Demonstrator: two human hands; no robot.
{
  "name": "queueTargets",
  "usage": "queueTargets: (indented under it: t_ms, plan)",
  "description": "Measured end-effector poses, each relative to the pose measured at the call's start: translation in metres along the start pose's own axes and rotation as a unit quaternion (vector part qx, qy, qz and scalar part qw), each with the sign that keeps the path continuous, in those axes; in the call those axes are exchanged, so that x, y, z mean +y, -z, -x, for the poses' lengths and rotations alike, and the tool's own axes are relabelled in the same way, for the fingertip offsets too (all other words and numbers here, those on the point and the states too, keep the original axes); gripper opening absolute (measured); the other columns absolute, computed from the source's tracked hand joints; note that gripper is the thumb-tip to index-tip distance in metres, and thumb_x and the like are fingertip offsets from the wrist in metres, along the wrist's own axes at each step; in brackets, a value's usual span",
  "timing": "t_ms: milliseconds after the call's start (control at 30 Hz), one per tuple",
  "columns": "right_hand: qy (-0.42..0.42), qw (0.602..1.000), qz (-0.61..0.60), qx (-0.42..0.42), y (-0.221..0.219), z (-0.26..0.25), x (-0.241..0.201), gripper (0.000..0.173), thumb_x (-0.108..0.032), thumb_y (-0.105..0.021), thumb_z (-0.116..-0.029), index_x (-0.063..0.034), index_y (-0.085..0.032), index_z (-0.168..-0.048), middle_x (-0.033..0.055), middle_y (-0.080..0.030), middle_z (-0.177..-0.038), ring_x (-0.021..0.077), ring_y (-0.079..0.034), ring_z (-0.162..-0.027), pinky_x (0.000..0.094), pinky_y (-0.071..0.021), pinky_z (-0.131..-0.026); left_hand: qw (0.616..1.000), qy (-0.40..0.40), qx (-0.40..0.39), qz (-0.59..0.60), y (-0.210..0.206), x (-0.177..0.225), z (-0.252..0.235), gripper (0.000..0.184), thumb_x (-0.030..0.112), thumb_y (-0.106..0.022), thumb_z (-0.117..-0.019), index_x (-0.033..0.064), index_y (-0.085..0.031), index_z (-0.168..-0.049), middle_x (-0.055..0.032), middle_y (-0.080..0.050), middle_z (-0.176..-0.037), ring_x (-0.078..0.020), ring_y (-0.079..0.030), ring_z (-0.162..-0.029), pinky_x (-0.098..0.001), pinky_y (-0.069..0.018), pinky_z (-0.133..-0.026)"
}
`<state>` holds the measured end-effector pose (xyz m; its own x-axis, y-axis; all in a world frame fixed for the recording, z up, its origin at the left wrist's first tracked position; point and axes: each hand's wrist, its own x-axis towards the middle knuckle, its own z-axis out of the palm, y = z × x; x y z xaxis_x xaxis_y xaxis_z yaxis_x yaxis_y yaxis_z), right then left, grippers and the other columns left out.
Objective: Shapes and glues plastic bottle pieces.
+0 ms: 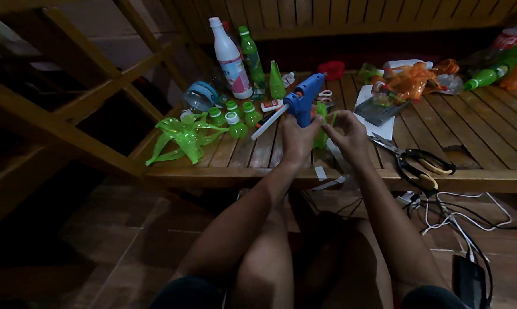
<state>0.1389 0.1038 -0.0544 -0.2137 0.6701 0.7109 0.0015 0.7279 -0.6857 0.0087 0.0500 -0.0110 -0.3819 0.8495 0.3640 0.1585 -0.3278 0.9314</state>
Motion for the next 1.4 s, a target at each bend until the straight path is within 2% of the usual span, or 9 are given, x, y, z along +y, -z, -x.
queueTargets:
  t_ms: [267,433,567,667,800,967,1100,1300,1400]
  plan:
    - [-0.025,0.999,-0.019,0.011,0.0,0.001,-0.003,0.02,-0.006,-0.07,-0.0935,0.0049,-0.065,-0.11,0.008,-0.07,-0.103,0.0043,-0.066,-0.087,0.0216,-0.0569,-0.081,1.0,-0.005,-0.005,0.001,0.002,-0.002,-0.001,0.03,0.004,-0.076,-0.0891,-0.0041,-0.062,-0.114,-0.0094,-0.07,-0.098,-0.0114,-0.069,-0.079,-0.0278,-0.0603,-0.074]
    - [-0.007,1.0,-0.005,0.021,-0.002,0.002,-0.003,0.021,-0.003,-0.068,-0.0923,0.0075,-0.063,-0.109,0.0113,-0.069,-0.105,0.0065,-0.068,-0.093,0.0227,-0.057,-0.086,1.0,0.006,-0.003,-0.008,-0.001,-0.003,0.0,0.028,0.006,-0.077,-0.0892,-0.0024,-0.063,-0.112,-0.0083,-0.071,-0.096,-0.0109,-0.069,-0.079,-0.028,-0.0592,-0.075]
    - [0.0,0.999,-0.007,0.032,-0.003,0.002,-0.001,0.021,-0.003,-0.067,-0.0919,0.0071,-0.063,-0.109,0.011,-0.069,-0.104,0.0064,-0.067,-0.09,0.0231,-0.0573,-0.083,1.0,0.009,-0.001,-0.015,-0.002,-0.002,0.0,0.031,0.009,-0.078,-0.0895,-0.0034,-0.063,-0.114,-0.0096,-0.069,-0.095,-0.0122,-0.069,-0.082,-0.0297,-0.0591,-0.078]
    - [-0.004,0.999,-0.006,0.039,-0.002,0.002,-0.001,0.021,-0.004,-0.068,-0.092,0.0066,-0.063,-0.11,0.0099,-0.069,-0.102,0.0054,-0.067,-0.087,0.0225,-0.0577,-0.081,1.0,-0.014,-0.011,-0.016,0.003,-0.002,-0.002,0.038,0.012,-0.075,-0.0931,-0.0055,-0.059,-0.122,-0.0132,-0.071,-0.103,-0.0162,-0.072,-0.088,-0.0339,-0.0619,-0.084]
    - [-0.004,0.999,-0.005,0.054,-0.002,0.001,0.002,0.021,-0.004,-0.066,-0.0921,0.0065,-0.063,-0.11,0.0096,-0.069,-0.101,0.0058,-0.067,-0.085,0.0232,-0.0581,-0.079,0.996,-0.065,0.0,-0.055,0.017,0.011,0.002,0.03,0.016,-0.069,-0.0984,-0.0021,-0.061,-0.121,-0.0059,-0.071,-0.095,-0.0089,-0.07,-0.076,-0.0269,-0.0609,-0.072]
    - [-0.021,0.998,0.003,0.064,-0.001,0.002,-0.001,0.023,-0.006,-0.067,-0.0926,0.007,-0.063,-0.111,0.012,-0.069,-0.102,0.0087,-0.068,-0.09,0.0252,-0.058,-0.083,0.989,-0.056,-0.085,-0.107,0.05,0.031,0.017,0.031,0.019,-0.069,-0.0994,0.0067,-0.061,-0.126,0.0006,-0.071,-0.104,-0.0038,-0.067,-0.079,-0.021,-0.0576,-0.07]
    - [-0.029,0.997,-0.009,0.07,-0.001,0.001,-0.002,0.023,-0.005,-0.068,-0.0925,0.0072,-0.063,-0.112,0.0116,-0.069,-0.103,0.0075,-0.068,-0.088,0.024,-0.0579,-0.081,0.981,-0.036,-0.131,-0.14,0.072,0.028,0.015,0.021,0.019,-0.068,-0.0992,0.0058,-0.066,-0.116,0.0042,-0.067,-0.08,-0.0019,-0.061,-0.061,-0.0173,-0.0537,-0.056]
    - [-0.039,0.996,-0.037,0.076,-0.002,0.0,-0.002,0.021,-0.004,-0.067,-0.0926,0.0058,-0.063,-0.11,0.0092,-0.069,-0.102,0.0053,-0.068,-0.088,0.0222,-0.058,-0.081,0.972,-0.003,-0.173,-0.158,0.09,0.024,0.016,0.016,0.024,-0.066,-0.1014,0.0123,-0.068,-0.112,0.0056,-0.064,-0.073,-0.0027,-0.058,-0.055,-0.0155,-0.05,-0.05]
    - [-0.049,0.995,-0.048,0.071,-0.002,-0.001,-0.003,0.021,-0.004,-0.067,-0.0928,0.0054,-0.062,-0.111,0.0084,-0.068,-0.103,0.0046,-0.067,-0.088,0.0218,-0.0578,-0.08,0.976,0.007,-0.168,-0.137,0.086,0.022,0.015,0.015,0.021,-0.063,-0.1027,0.008,-0.067,-0.109,0.0051,-0.063,-0.071,-0.0032,-0.059,-0.055,-0.0165,-0.0519,-0.052]
